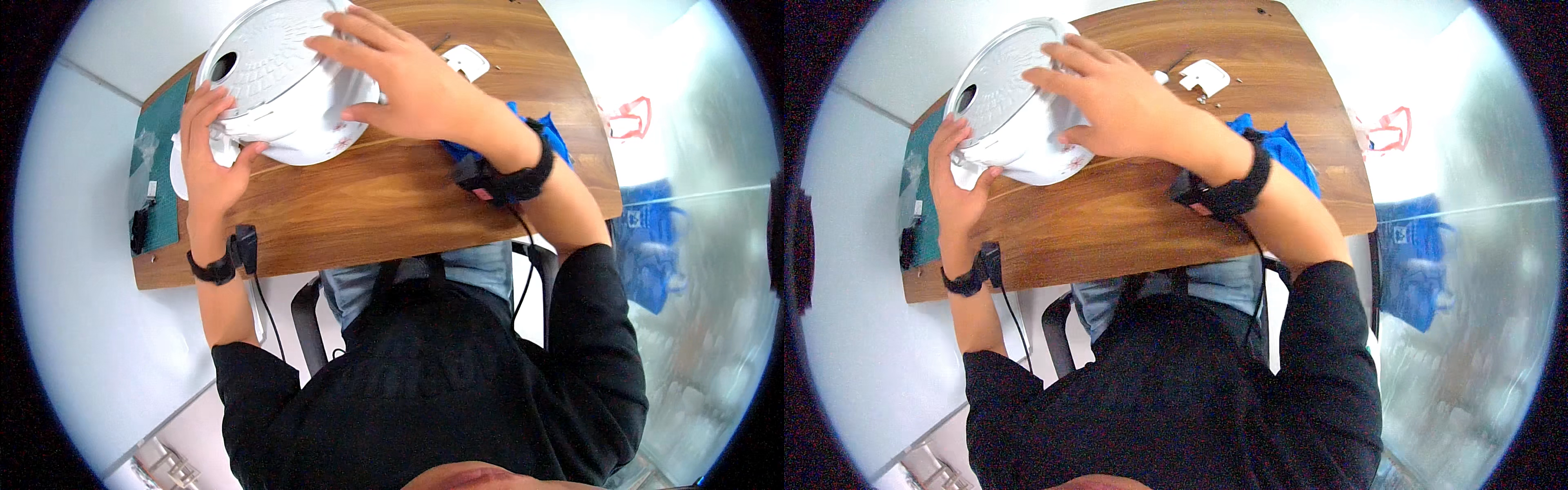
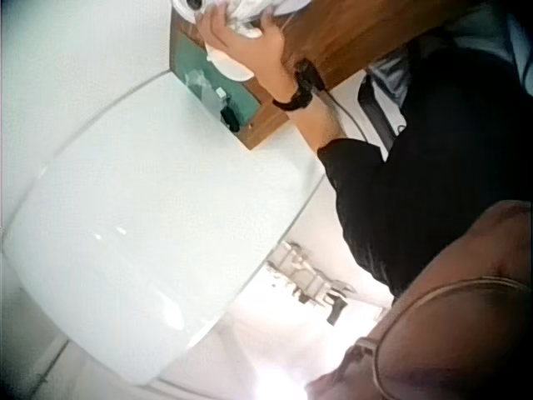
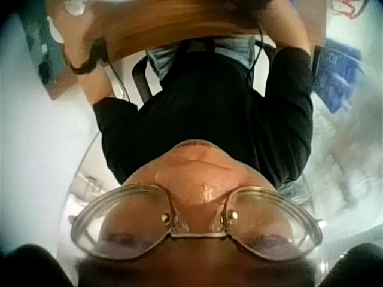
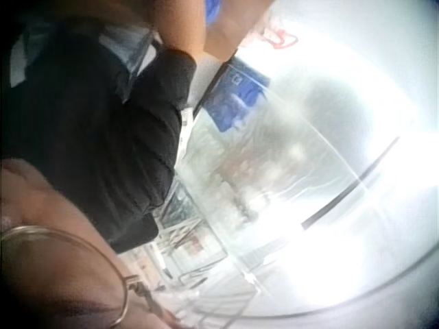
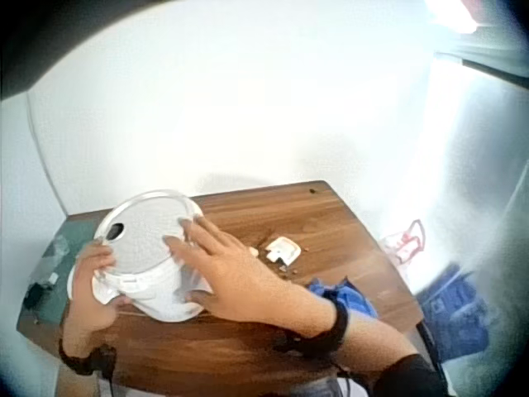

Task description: The person wipes the interior of a white plastic appliance lid with a blue cloth, then places the lid onto the main body. They use a screwdriver to fasten several screws into the lid, securing it to the appliance.

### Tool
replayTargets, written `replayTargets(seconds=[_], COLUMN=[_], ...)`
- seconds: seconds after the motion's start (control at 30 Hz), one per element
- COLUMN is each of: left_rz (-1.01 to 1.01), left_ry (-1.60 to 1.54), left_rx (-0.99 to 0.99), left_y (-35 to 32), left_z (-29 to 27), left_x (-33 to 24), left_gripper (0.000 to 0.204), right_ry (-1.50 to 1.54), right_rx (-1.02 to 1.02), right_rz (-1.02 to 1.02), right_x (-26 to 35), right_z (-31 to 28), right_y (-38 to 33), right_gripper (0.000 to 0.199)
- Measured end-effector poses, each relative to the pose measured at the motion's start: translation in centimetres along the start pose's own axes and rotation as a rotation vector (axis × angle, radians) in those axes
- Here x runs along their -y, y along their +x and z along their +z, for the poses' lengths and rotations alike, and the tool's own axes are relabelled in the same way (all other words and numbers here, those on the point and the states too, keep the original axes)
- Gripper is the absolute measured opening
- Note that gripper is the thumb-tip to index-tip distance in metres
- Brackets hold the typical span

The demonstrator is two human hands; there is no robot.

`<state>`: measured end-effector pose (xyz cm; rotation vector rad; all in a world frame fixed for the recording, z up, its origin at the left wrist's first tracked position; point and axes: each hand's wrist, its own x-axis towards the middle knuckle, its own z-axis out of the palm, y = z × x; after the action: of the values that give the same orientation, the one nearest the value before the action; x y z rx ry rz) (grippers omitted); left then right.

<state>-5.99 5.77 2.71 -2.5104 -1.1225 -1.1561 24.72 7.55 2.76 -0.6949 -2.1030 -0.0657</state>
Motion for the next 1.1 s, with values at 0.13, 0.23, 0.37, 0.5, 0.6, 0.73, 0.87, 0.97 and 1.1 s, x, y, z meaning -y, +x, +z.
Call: replayTargets(seconds=[0.13, 0.23, 0.37, 0.5, 0.6, 0.73, 0.87, 0.97, 1.1], left_rz=[0.008, 0.094, 0.03, -0.144, -0.191, -0.156, -0.178, -0.26, -0.264], left_ry=[0.112, -0.029, -0.362, -0.504, -0.484, -0.229, 0.046, 0.194, 0.359], left_rx=[-0.043, -0.09, 0.211, 0.484, 0.463, 0.388, 0.388, 0.568, 0.682], left_y=[-0.8, -0.4, -0.4, 1.0, 2.2, 3.8, 5.1, 6.7, 7.8], left_z=[-2.0, -1.1, 2.0, 7.3, 10.4, 13.7, 19.4, 21.5, 21.4], left_x=[-3.6, -6.3, -9.5, -11.9, -13.4, -13.2, -11.3, -11.6, -11.9], left_gripper=[0.062, 0.044, 0.029, 0.032, 0.034, 0.048, 0.06, 0.062, 0.06], right_ry=[-0.035, -0.2, -0.339, -0.313, -0.24, -0.336, -0.495, -0.571, -0.627], right_rx=[0.364, 0.657, 0.778, 0.682, 0.639, 0.437, 0.318, 0.389, 0.404], right_rz=[0.193, 0.379, 0.43, 0.467, 0.586, 0.662, 0.773, 0.895, 0.733], right_x=[-0.4, 0.4, 1.9, 0.6, -0.1, -3.8, -9.7, -13.5, -15.0], right_z=[-7.3, -12.0, -12.3, -10.1, -11.7, -15.4, -16.8, -15.7, -14.3], right_y=[-2.8, -7.6, -13.0, -15.3, -14.8, -14.6, -14.2, -14.1, -13.6], right_gripper=[0.08, 0.087, 0.094, 0.088, 0.073, 0.068, 0.08, 0.082, 0.076])
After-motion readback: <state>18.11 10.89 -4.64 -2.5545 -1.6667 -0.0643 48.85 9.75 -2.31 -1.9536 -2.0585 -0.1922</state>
